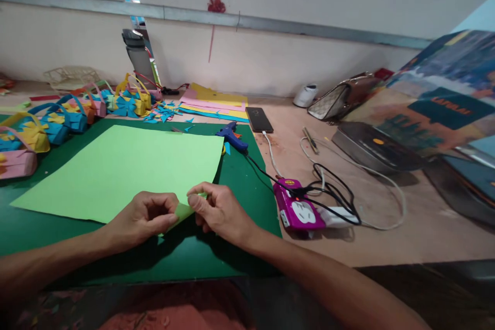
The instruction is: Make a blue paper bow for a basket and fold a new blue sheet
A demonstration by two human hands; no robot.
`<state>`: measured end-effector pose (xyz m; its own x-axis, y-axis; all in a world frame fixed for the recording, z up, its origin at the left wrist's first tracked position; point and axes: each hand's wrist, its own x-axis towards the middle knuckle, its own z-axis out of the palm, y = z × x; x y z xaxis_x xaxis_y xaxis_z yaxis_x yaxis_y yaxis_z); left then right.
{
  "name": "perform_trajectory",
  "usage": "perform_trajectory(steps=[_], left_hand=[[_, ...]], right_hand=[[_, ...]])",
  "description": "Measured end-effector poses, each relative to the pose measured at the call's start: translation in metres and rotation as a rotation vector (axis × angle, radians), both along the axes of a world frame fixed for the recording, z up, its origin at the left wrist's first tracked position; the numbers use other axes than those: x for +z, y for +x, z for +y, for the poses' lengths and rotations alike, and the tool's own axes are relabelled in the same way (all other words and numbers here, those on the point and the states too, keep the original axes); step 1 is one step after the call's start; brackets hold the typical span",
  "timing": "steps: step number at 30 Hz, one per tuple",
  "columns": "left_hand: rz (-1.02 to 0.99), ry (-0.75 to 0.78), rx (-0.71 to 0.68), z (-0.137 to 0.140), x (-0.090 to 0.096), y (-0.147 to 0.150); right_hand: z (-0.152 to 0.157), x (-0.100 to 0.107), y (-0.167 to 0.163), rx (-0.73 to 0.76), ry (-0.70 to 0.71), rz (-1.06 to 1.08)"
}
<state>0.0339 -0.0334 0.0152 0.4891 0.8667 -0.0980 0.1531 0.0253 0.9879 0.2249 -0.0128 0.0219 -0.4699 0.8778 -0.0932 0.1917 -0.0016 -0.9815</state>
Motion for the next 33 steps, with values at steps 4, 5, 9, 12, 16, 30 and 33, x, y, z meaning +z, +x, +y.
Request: perform_trajectory(steps=[4,5,9,12,16,30,33], left_hand=[[-0.049,-0.028,0.003,0.004,0.000,-0.001],[-0.058,-0.044,0.004,0.005,0.000,-0.002],[-0.070,-0.108,-0.029,0.009,-0.001,-0.005],[-0.060,-0.111,-0.067,0.011,-0.002,-0.006],[-0.054,-0.099,-0.116,0.013,-0.002,-0.007],[-0.127,-0.180,0.001,0.006,0.002,0.006],[-0.128,-0.173,0.027,0.005,0.004,0.007]], right_hand=[[-0.006,0.002,-0.001,0.005,-0.021,0.056],[-0.006,0.003,-0.001,0.002,-0.025,0.052],[-0.004,0.004,-0.002,-0.009,-0.074,0.051],[-0.003,0.002,-0.001,0.012,-0.095,0.063],[-0.002,-0.001,0.000,0.033,-0.077,0.074],[-0.007,0.000,-0.003,0.065,0.050,0.018],[-0.008,0.000,-0.002,0.083,0.098,-0.016]])
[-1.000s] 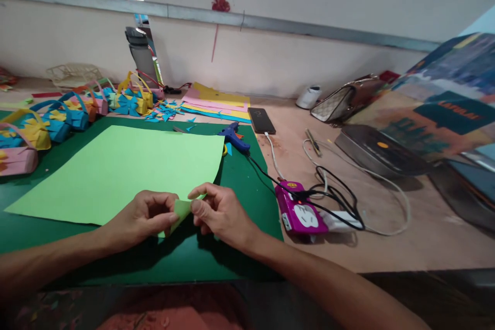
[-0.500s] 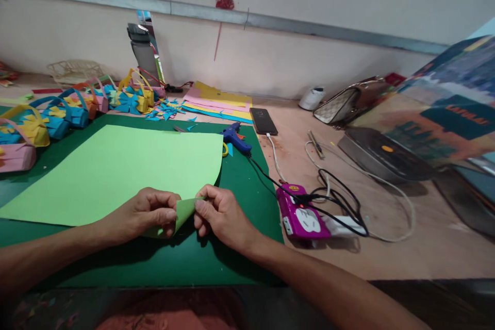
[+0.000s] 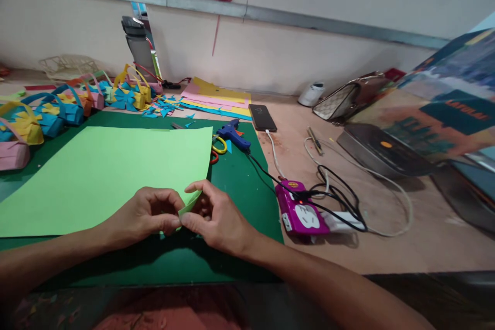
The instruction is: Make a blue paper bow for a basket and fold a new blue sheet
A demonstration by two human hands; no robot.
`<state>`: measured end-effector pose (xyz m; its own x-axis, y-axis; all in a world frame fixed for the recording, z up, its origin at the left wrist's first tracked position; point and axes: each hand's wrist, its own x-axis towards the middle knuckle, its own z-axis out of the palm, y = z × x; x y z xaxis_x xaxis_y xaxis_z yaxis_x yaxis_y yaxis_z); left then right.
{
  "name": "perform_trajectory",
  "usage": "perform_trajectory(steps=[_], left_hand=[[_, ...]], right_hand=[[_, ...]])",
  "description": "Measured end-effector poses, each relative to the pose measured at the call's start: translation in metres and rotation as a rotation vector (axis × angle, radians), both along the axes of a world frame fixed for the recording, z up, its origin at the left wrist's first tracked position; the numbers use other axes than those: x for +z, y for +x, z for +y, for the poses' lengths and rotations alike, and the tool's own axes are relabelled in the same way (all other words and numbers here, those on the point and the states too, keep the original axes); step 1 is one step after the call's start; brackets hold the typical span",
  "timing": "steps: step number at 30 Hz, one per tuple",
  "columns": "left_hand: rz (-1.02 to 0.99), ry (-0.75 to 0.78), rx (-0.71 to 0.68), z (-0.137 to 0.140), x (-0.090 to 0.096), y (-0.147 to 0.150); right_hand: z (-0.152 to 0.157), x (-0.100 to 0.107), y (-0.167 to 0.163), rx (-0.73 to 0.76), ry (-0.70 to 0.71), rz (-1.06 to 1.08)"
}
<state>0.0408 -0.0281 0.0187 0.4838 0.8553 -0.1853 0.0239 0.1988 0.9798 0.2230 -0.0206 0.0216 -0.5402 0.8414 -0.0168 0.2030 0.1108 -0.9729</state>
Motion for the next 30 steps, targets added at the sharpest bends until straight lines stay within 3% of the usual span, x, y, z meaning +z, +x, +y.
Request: perform_trajectory(steps=[7,10,16,19,22,24,27,30], left_hand=[[0.022,0.080,0.023,0.000,-0.007,0.000],[0.080,0.185,-0.003,0.000,-0.013,0.000],[0.294,0.856,-0.110,-0.006,-0.010,-0.003],[0.666,1.088,-0.131,-0.014,-0.003,-0.006],[1.120,1.027,-0.155,-0.020,0.002,-0.011],[1.270,0.921,-0.236,-0.020,0.004,-0.016],[1.283,0.845,-0.312,-0.016,0.006,-0.021],[1.202,0.791,-0.298,-0.007,0.010,-0.020]], right_hand=[[-0.003,0.008,0.004,0.035,0.177,-0.112],[-0.004,0.010,0.004,-0.022,0.290,-0.203],[0.004,0.013,0.010,-0.240,0.483,-0.315],[0.014,0.021,0.017,-0.354,0.631,-0.352],[0.024,0.030,0.025,-0.478,0.753,-0.367],[0.031,0.035,0.028,-0.540,0.798,-0.350],[0.040,0.038,0.027,-0.606,0.823,-0.290],[0.047,0.039,0.023,-0.637,0.800,-0.210]])
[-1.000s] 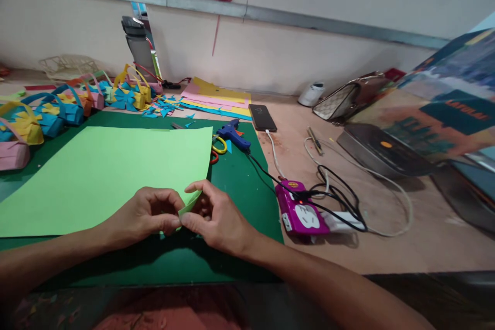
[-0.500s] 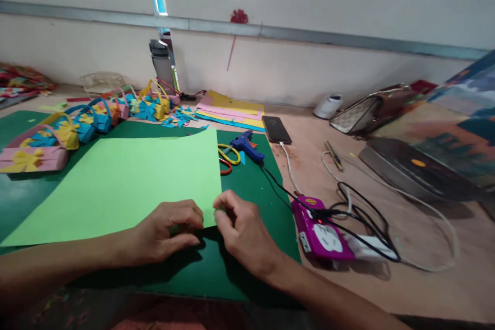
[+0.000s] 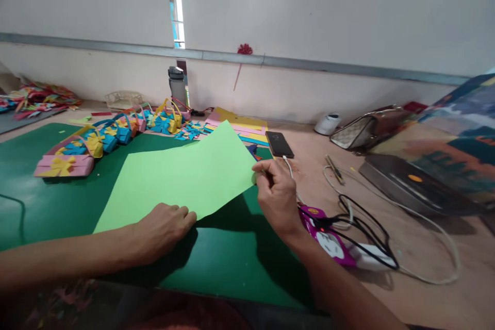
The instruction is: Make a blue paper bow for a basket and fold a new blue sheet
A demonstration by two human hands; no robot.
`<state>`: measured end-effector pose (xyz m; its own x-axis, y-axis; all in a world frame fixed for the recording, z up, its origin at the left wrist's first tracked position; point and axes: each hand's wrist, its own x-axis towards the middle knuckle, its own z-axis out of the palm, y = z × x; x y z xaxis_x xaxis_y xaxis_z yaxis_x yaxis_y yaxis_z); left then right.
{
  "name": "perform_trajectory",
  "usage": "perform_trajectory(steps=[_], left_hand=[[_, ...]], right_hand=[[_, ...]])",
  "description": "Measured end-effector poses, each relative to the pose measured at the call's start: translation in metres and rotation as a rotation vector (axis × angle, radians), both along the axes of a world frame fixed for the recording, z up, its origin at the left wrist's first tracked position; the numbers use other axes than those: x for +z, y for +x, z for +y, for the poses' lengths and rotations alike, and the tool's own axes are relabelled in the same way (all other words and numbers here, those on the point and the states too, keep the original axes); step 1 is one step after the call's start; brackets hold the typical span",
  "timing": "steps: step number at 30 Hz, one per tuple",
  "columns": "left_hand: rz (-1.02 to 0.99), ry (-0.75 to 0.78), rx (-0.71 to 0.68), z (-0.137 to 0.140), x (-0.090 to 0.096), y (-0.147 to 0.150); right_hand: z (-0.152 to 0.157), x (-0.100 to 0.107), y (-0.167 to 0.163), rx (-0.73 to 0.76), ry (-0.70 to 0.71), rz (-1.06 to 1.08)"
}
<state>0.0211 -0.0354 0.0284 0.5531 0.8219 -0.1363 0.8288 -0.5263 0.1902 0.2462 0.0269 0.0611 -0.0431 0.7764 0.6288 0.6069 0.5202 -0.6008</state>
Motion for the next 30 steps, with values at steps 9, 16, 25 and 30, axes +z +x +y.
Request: perform_trajectory(steps=[9,16,25,30], left_hand=[[-0.459,-0.480,0.214,0.046,-0.002,0.017],[-0.632,-0.689,0.327,0.062,-0.001,0.031],[-0.784,-0.739,0.341,0.070,-0.002,0.037],[-0.867,-0.720,0.302,0.073,-0.005,0.030]], right_hand=[[-0.024,-0.011,-0.012,0.318,0.368,-0.311],[-0.057,-0.042,-0.048,0.893,0.309,-0.681],[-0.062,-0.049,-0.056,1.050,0.285,-0.774],[-0.066,-0.047,-0.055,0.987,0.132,-0.531]])
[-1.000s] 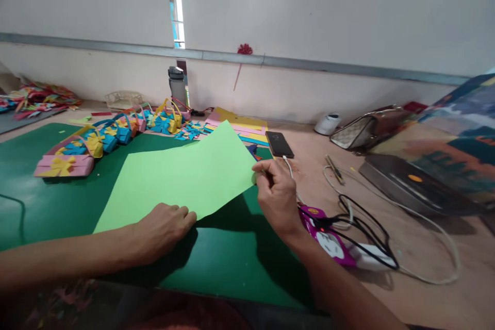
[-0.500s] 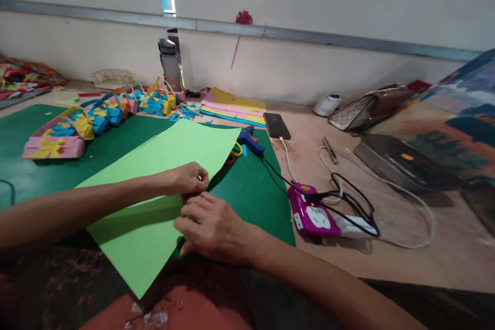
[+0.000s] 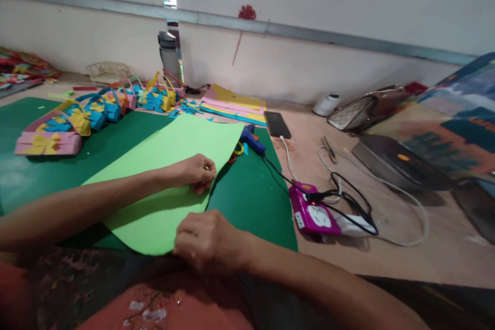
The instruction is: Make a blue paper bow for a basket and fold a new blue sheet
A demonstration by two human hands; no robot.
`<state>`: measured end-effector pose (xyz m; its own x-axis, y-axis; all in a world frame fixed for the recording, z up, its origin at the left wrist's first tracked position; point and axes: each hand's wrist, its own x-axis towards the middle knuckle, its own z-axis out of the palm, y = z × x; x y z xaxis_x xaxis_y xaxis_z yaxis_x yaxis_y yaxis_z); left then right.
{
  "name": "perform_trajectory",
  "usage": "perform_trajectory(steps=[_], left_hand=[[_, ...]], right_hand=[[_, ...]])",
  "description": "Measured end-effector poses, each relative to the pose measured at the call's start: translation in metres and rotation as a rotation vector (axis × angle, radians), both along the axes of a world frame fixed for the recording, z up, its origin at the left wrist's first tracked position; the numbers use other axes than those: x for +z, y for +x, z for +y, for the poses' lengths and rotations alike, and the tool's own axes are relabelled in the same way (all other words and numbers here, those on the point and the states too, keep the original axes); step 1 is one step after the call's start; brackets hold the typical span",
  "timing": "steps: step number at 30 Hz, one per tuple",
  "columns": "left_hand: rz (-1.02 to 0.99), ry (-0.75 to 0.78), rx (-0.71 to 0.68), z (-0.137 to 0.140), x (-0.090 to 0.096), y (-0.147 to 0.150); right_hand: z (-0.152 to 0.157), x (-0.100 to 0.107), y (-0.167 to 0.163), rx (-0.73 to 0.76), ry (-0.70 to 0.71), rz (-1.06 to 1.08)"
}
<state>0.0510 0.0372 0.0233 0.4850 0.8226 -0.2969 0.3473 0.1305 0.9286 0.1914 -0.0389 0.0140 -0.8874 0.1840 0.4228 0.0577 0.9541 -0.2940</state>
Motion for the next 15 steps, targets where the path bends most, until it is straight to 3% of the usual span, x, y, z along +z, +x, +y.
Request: perform_trajectory(steps=[3,6,9,12,15], left_hand=[[-0.056,0.075,-0.025,-0.009,0.008,-0.013],[-0.096,0.137,-0.069,-0.026,0.019,-0.037],[-0.104,0.140,-0.138,-0.041,0.027,-0.063],[-0.142,-0.015,-0.292,-0.049,0.026,-0.078],[-0.172,-0.178,-0.359,-0.050,0.020,-0.080]], right_hand=[[0.004,0.008,0.000,-0.314,-0.310,0.165],[0.009,0.014,0.001,-0.477,-0.494,0.218],[0.011,0.014,0.003,-0.481,-0.542,0.210],[0.011,0.011,0.006,-0.438,-0.534,0.199],[0.012,0.008,0.008,-0.371,-0.504,0.187]])
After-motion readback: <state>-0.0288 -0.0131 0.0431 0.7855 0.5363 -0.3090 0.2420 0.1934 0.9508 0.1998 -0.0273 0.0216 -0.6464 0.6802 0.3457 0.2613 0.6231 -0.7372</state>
